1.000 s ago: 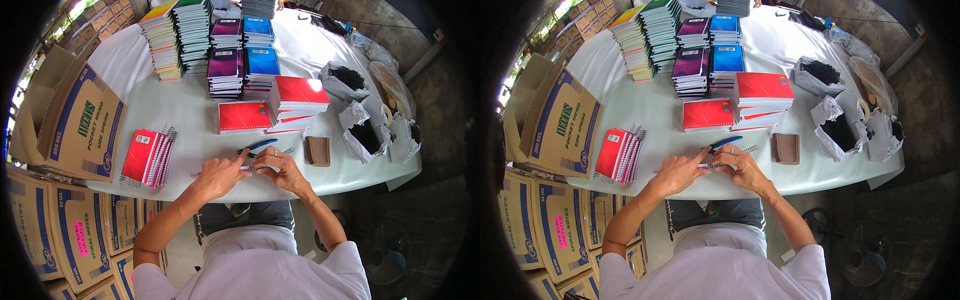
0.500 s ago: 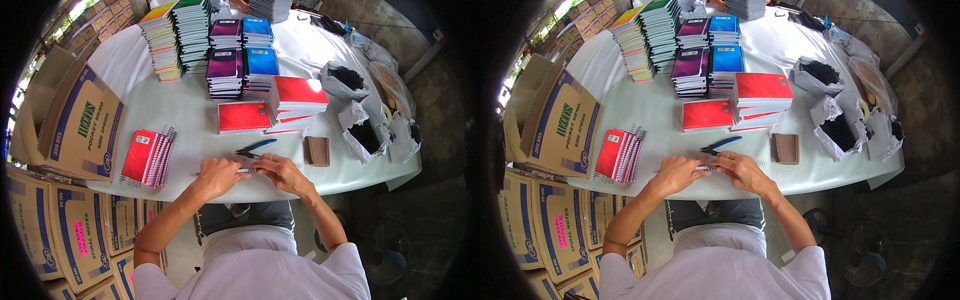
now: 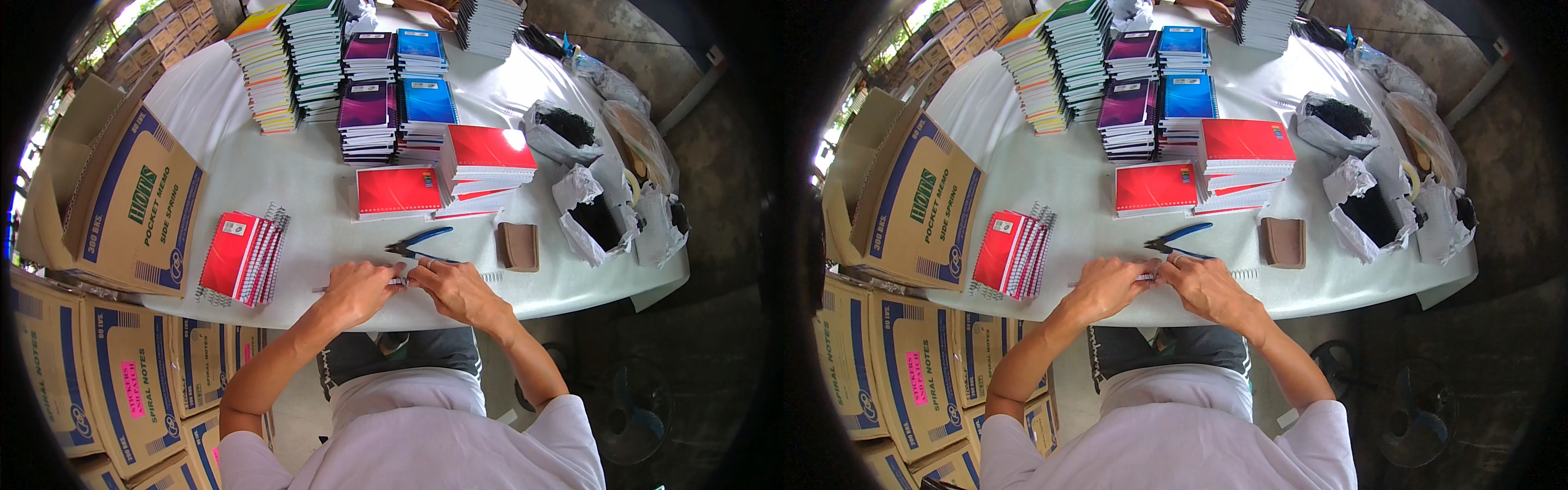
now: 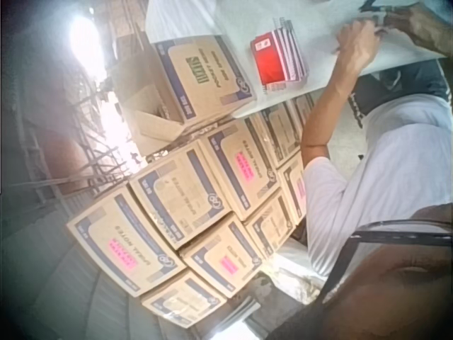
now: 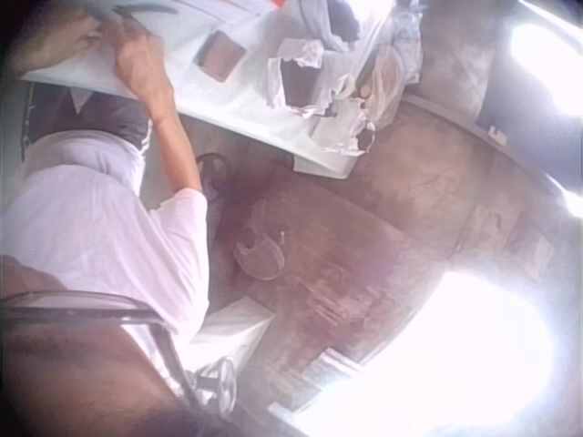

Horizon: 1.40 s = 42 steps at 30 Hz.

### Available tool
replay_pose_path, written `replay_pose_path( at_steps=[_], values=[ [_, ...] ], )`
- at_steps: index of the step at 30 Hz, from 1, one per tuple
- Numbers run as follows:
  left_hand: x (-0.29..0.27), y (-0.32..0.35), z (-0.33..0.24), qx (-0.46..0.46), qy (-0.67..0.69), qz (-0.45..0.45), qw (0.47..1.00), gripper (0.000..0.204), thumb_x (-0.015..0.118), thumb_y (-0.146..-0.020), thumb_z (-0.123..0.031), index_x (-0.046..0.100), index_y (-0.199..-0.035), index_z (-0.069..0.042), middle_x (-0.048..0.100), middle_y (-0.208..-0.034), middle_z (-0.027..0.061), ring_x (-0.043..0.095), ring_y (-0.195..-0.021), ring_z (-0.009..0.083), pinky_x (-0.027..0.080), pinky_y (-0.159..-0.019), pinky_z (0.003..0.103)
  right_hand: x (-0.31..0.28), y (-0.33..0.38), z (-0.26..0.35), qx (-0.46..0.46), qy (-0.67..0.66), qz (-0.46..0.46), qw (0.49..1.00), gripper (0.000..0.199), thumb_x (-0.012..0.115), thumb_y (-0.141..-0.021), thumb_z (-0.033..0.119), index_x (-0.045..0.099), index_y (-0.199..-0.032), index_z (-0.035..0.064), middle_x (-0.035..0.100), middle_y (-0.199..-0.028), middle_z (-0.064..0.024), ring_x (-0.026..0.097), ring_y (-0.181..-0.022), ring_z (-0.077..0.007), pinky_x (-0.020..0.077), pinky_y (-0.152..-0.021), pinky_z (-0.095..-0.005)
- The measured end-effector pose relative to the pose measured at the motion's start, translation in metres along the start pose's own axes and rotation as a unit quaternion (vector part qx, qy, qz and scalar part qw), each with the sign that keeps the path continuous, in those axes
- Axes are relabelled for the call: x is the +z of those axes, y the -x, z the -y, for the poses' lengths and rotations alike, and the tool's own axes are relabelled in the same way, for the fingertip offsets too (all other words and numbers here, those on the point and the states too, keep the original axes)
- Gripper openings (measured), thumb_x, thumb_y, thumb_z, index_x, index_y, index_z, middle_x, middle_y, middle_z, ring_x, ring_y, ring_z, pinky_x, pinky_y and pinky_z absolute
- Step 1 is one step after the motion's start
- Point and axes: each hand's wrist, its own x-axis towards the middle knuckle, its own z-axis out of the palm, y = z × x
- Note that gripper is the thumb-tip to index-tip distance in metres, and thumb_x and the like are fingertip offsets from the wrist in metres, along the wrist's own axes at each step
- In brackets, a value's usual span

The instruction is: The person assembles notebooks by hand. The person takes a stack of paper, threads a wire spiral through the side perforations, and trims the wire using shears.

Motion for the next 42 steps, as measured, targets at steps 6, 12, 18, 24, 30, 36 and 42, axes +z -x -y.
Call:
replay_pose_path(
  at_steps=[6, 12, 18, 24, 30, 36, 42],
  values=[
    [-0.004, 0.005, -0.005, 0.044, -0.017, 0.071, 0.996, 0.042, 0.060, -0.094, -0.038, 0.056, -0.134, -0.027, 0.072, -0.098, 0.0121, 0.068, -0.087, 0.0368, 0.054, -0.073, 0.048, -0.018, 0.006, 0.015, 0.066, -0.112, 0.105, 0.986, 0.033, 0.069, -0.081, 0.004, 0.059, -0.113, 0.0012, 0.062, -0.109, -0.0149, 0.061, -0.101, -0.0340, 0.0531, -0.076, -0.0439],
    [0.004, 0.012, -0.003, 0.137, 0.018, 0.075, 0.988, 0.046, 0.056, -0.095, -0.040, 0.051, -0.139, -0.031, 0.065, -0.127, 0.0011, 0.068, -0.097, 0.0324, 0.054, -0.077, 0.046, -0.071, 0.077, -0.104, 0.125, 0.097, 0.029, 0.987, 0.084, 0.091, -0.046, 0.003, 0.066, -0.124, 0.0231, 0.036, -0.150, -0.0105, 0.040, -0.132, -0.0393, 0.0395, -0.107, -0.0503],
    [0.007, 0.016, 0.012, 0.143, -0.015, -0.040, 0.989, 0.060, 0.059, -0.090, -0.049, 0.045, -0.144, -0.027, 0.066, -0.124, 0.0049, 0.069, -0.093, 0.0335, 0.055, -0.072, 0.047, -0.092, 0.057, -0.095, 0.189, -0.161, 0.082, 0.965, 0.064, 0.082, -0.074, 0.032, 0.061, -0.134, 0.0244, 0.057, -0.137, -0.0142, 0.052, -0.123, -0.0353, 0.0411, -0.107, -0.0432],
    [-0.004, 0.033, 0.014, 0.059, -0.069, -0.042, 0.995, 0.091, 0.069, -0.081, -0.048, 0.024, -0.155, -0.021, 0.067, -0.113, 0.0123, 0.070, -0.081, 0.0324, 0.055, -0.060, 0.044, -0.038, -0.021, -0.044, -0.056, -0.307, 0.213, 0.926, 0.054, 0.073, -0.085, 0.035, 0.064, -0.128, 0.0030, 0.068, -0.120, -0.0148, 0.061, -0.106, -0.0301, 0.0420, -0.099, -0.0380],
    [0.005, 0.038, 0.016, 0.088, -0.036, -0.126, 0.988, 0.105, 0.079, -0.077, -0.034, 0.013, -0.157, -0.018, 0.066, -0.117, 0.0158, 0.069, -0.078, 0.0331, 0.055, -0.058, 0.042, -0.031, -0.026, -0.038, -0.095, -0.336, 0.190, 0.917, 0.046, 0.076, -0.083, 0.032, 0.070, -0.122, 0.0072, 0.069, -0.111, -0.0149, 0.060, -0.104, -0.0308, 0.0436, -0.095, -0.0408],
    [0.005, 0.037, 0.016, 0.096, -0.025, -0.146, 0.984, 0.108, 0.080, -0.076, -0.035, 0.012, -0.157, -0.016, 0.065, -0.117, 0.0170, 0.069, -0.075, 0.0345, 0.054, -0.059, 0.043, -0.027, -0.025, -0.035, -0.098, -0.324, 0.190, 0.922, 0.049, 0.076, -0.083, 0.031, 0.067, -0.124, 0.0049, 0.066, -0.117, -0.0181, 0.059, -0.109, -0.0337, 0.0420, -0.098, -0.0422],
    [-0.005, 0.015, 0.025, 0.056, 0.012, -0.071, 0.996, 0.109, 0.078, -0.076, -0.048, 0.011, -0.157, -0.021, 0.068, -0.089, 0.0193, 0.067, -0.072, 0.0414, 0.052, -0.063, 0.051, -0.029, -0.032, -0.044, -0.052, -0.412, 0.183, 0.891, 0.054, 0.074, -0.084, 0.033, 0.065, -0.125, -0.0021, 0.068, -0.118, -0.0160, 0.059, -0.112, -0.0304, 0.0425, -0.100, -0.0428]
  ],
)
